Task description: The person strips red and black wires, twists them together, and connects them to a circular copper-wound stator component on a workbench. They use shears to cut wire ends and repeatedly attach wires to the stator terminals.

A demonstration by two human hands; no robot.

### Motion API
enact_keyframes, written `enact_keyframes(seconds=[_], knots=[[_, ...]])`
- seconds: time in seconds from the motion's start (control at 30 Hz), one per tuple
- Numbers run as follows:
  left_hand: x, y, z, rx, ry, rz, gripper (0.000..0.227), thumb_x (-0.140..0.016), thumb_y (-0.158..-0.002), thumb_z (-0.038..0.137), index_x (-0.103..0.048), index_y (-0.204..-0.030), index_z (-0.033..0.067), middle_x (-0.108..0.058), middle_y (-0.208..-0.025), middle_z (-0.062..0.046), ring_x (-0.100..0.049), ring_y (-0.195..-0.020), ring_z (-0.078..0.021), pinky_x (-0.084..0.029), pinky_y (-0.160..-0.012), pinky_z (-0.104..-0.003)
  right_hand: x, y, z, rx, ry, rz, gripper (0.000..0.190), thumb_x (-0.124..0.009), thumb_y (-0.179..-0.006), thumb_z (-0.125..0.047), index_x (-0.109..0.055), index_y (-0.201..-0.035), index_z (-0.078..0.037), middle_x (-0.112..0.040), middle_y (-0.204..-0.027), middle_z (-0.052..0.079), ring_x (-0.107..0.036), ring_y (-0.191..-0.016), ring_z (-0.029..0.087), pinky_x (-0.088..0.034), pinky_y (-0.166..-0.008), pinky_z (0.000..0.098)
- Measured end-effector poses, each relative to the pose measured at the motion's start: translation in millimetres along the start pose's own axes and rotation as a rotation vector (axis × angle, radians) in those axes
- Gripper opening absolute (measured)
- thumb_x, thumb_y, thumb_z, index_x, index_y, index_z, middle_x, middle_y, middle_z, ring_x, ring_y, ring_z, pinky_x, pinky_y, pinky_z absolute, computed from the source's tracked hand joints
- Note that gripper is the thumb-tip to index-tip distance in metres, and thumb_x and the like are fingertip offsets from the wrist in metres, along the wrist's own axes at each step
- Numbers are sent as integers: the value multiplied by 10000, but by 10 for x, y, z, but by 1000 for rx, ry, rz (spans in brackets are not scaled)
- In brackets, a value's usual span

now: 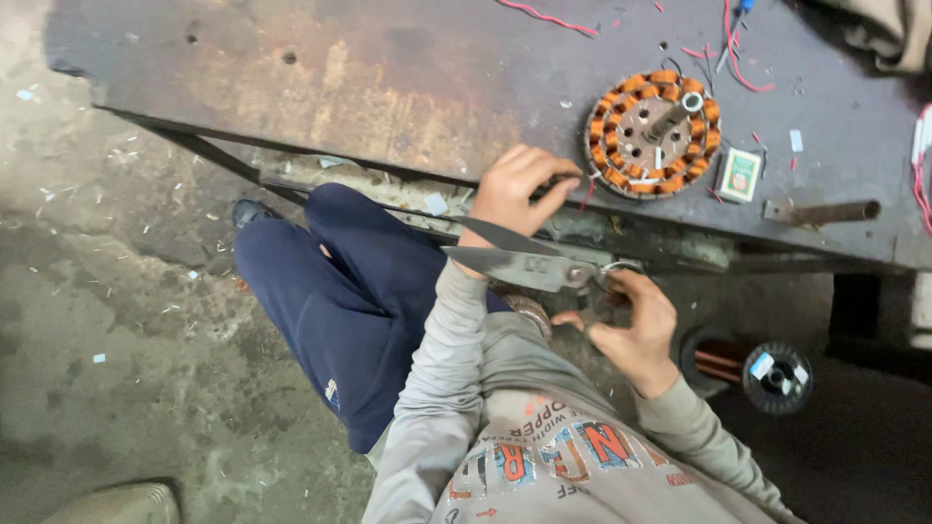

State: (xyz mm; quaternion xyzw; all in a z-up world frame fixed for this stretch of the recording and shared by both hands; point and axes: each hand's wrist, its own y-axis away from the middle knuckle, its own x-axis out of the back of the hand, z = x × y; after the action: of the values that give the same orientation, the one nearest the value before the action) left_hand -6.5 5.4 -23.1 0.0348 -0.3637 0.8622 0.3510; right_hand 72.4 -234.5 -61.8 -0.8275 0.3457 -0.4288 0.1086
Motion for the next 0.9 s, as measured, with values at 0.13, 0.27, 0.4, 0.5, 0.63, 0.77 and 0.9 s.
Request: enact_keyframes(seconds=[0.13, 0.27, 0.4, 0.5, 0.63, 0.77, 0.9], knots=[[-35, 1, -4, -12, -22, -1, 119, -781, -907, 82, -713, -998, 47, -695, -955, -80, -642, -912, -287, -517, -827, -380, -173, 287, -44, -220, -69, -98, 685, -1025, -540, -251, -650, -1037, 36, -676, -894, 98, -618, -788, 125, -534, -702, 301], [-31, -12, 57, 54, -41, -41, 118, -787, -903, 52, -725, -1002, 44, -697, -945, -83, -632, -882, -279, -515, -795, -368, -315, 616, 55, -426, -515, -214, 637, -986, -658, -196, -626, -1130, 35, -652, -1020, 57, -608, -920, 103, -517, -804, 271], [16, -45, 99, 84, 36, -43, 139, -789, -904, 30, -710, -1018, 39, -692, -957, -79, -627, -862, -243, -518, -768, -344, -327, 872, 130, -519, -779, -215, 657, -951, -694, -141, -585, -1213, 27, -586, -1119, 34, -556, -1028, 96, -479, -890, 255], [36, -55, 109, 78, 5, -51, 159, -801, -903, 27, -706, -1031, 35, -682, -954, -82, -619, -850, -240, -511, -772, -353, -296, 1005, 180, -592, -819, -246, 594, -919, -750, -114, -572, -1215, 12, -623, -1080, 23, -578, -1013, 84, -484, -894, 247], [28, -46, 120, 102, -3, -62, 151, -787, -918, 12, -699, -1039, 32, -679, -963, -80, -627, -861, -244, -518, -769, -347, -318, 1086, 221, -687, -800, -209, 481, -905, -795, -87, -582, -1143, -12, -598, -954, -3, -558, -880, 59, -485, -782, 236], [53, -53, 99, 87, -63, -34, 134, -772, -937, -14, -691, -1037, 23, -688, -999, -81, -628, -907, -262, -516, -774, -351, -325, 1112, 183, -720, -777, -197, 430, -884, -799, -84, -581, -1098, -20, -603, -929, -13, -551, -855, 45, -469, -760, 222], [83, -65, 116, 85, -50, -54, 137, -773, -914, -19, -699, -1021, 22, -683, -1007, -95, -624, -934, -270, -524, -780, -350, -335, 1027, 154, -688, -605, -159, 342, -871, -832, -91, -588, -1012, -30, -584, -852, -18, -503, -794, 44, -439, -710, 221]])
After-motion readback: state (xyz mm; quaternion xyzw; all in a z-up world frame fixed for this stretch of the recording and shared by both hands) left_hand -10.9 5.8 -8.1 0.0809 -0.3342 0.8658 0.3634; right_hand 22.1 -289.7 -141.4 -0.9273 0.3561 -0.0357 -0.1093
